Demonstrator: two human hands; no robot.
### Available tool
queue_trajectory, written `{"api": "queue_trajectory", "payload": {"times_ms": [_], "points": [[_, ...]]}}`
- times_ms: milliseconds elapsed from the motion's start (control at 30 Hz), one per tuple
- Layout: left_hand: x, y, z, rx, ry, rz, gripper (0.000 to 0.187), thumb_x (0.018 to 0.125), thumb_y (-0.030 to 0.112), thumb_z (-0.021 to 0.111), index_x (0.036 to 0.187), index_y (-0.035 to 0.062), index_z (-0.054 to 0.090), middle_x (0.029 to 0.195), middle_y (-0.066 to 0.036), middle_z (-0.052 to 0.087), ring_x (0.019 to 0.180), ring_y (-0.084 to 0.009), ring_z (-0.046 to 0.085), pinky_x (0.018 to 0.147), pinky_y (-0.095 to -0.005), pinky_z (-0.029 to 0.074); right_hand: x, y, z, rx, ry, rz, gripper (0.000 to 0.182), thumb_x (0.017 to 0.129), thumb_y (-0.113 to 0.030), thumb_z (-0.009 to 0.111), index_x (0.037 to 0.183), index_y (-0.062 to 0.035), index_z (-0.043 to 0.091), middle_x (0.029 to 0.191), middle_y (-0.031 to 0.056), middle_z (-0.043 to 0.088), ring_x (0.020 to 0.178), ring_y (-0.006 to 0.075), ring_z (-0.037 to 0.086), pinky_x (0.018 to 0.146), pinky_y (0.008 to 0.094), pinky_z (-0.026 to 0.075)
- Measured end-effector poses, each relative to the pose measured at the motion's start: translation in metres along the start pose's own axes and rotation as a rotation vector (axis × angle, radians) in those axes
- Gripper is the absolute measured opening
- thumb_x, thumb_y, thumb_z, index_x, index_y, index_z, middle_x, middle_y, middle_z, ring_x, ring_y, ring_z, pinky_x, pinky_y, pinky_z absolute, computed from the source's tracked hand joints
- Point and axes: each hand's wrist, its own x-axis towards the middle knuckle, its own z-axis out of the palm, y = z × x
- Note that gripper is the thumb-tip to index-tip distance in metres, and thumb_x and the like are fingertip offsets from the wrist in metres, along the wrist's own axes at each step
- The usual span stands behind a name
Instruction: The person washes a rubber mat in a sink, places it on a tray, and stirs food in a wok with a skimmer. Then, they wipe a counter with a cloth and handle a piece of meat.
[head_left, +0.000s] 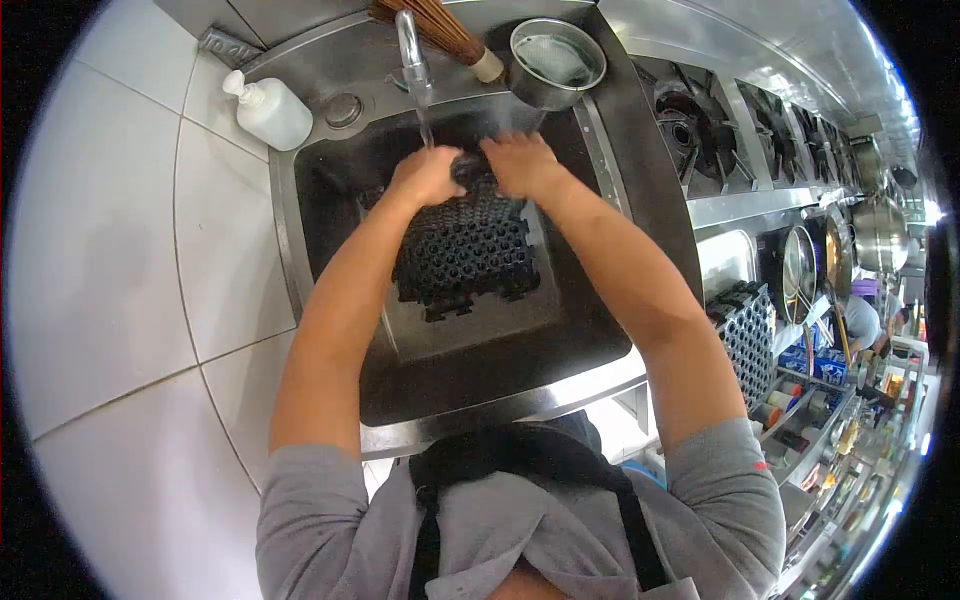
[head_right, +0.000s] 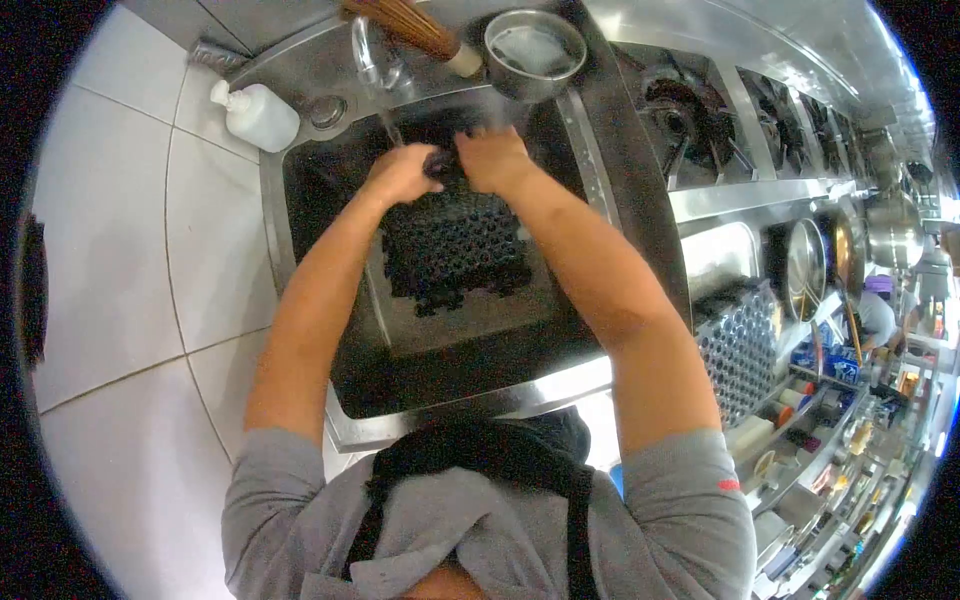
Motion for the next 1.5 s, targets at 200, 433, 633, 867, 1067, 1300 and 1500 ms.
{"api": "queue_trajectory", "payload": {"times_ms": [200, 433, 633, 867, 1067, 1300, 1500], "points": [[-0.025, -0.039, 0.008, -0.025, -0.095, -0.045, 0.062, 0.066, 0.028, 0.087, 0.123, 0.0123, 0.068, 0.122, -0.019, 0.068, 0.113, -0.0366, 0.065, 0.097, -0.0439, 0.051, -0.004, -0.012, 0.034, 0.280, -0.035, -0.004, 0.067, 0.075, -0.022, 0.082, 0.132, -0.0078, 0.049, 0.108, 0.0224, 0.069, 0.104, 0.0413, 0.066, 0.087, 0.0501, 0.054], [-0.059, -0.066, 0.001, 0.215, -0.203, -0.176, 0.057, 0.077, 0.027, 0.082, 0.129, 0.0119, 0.064, 0.125, -0.016, 0.067, 0.117, -0.0362, 0.063, 0.099, -0.0454, 0.051, -0.006, -0.023, 0.013, 0.289, -0.086, -0.085, 0.035, 0.082, -0.010, 0.071, 0.116, -0.0032, 0.063, 0.109, 0.0208, 0.071, 0.104, 0.0397, 0.068, 0.089, 0.0482, 0.056], [-0.074, -0.053, 0.013, 0.257, -0.069, -0.126, 0.053, 0.076, 0.035, 0.082, 0.120, 0.0099, 0.066, 0.115, -0.018, 0.070, 0.110, -0.0382, 0.066, 0.094, -0.0488, 0.053, -0.003, -0.033, 0.011, 0.204, -0.133, -0.065, 0.031, 0.077, -0.014, 0.078, 0.105, -0.0035, 0.071, 0.110, 0.0217, 0.071, 0.107, 0.0374, 0.068, 0.091, 0.0474, 0.056], [-0.076, -0.031, 0.009, 0.207, 0.086, -0.119, 0.064, 0.068, 0.041, 0.087, 0.119, 0.0114, 0.064, 0.102, -0.019, 0.072, 0.100, -0.0409, 0.068, 0.087, -0.0503, 0.054, -0.002, -0.035, 0.027, 0.211, -0.248, -0.056, 0.033, 0.079, -0.011, 0.070, 0.110, -0.0019, 0.068, 0.109, 0.0210, 0.071, 0.108, 0.0379, 0.067, 0.092, 0.0473, 0.055], [-0.069, -0.013, 0.015, 0.142, 0.107, -0.124, 0.056, 0.066, 0.036, 0.090, 0.108, 0.0072, 0.066, 0.104, -0.019, 0.072, 0.102, -0.0388, 0.069, 0.087, -0.0480, 0.054, -0.013, -0.025, 0.038, 0.443, -0.047, -0.177, 0.042, 0.074, 0.002, 0.062, 0.116, -0.0030, 0.060, 0.103, 0.0256, 0.069, 0.103, 0.0448, 0.064, 0.087, 0.0509, 0.051], [-0.083, -0.073, -0.015, -1.391, 0.381, -0.127, 0.041, 0.085, 0.012, 0.072, 0.123, 0.0001, 0.062, 0.118, -0.015, 0.071, 0.112, -0.0214, 0.067, 0.097, -0.0390, 0.050, -0.017, -0.022, 0.039, 0.372, -0.108, -0.103, 0.054, 0.077, -0.003, 0.064, 0.130, -0.0066, 0.050, 0.111, 0.0241, 0.068, 0.107, 0.0449, 0.063, 0.090, 0.0526, 0.051], [-0.133, -0.072, 0.034, -0.101, 0.254, -0.055, 0.046, 0.088, 0.021, 0.068, 0.133, 0.0126, 0.061, 0.119, -0.014, 0.071, 0.114, -0.0316, 0.066, 0.105, -0.0438, 0.044, -0.026, -0.030, 0.035, 0.338, -0.122, -0.099, 0.049, 0.081, -0.011, 0.067, 0.128, -0.0084, 0.053, 0.111, 0.0230, 0.068, 0.108, 0.0431, 0.064, 0.091, 0.0532, 0.052]]}}
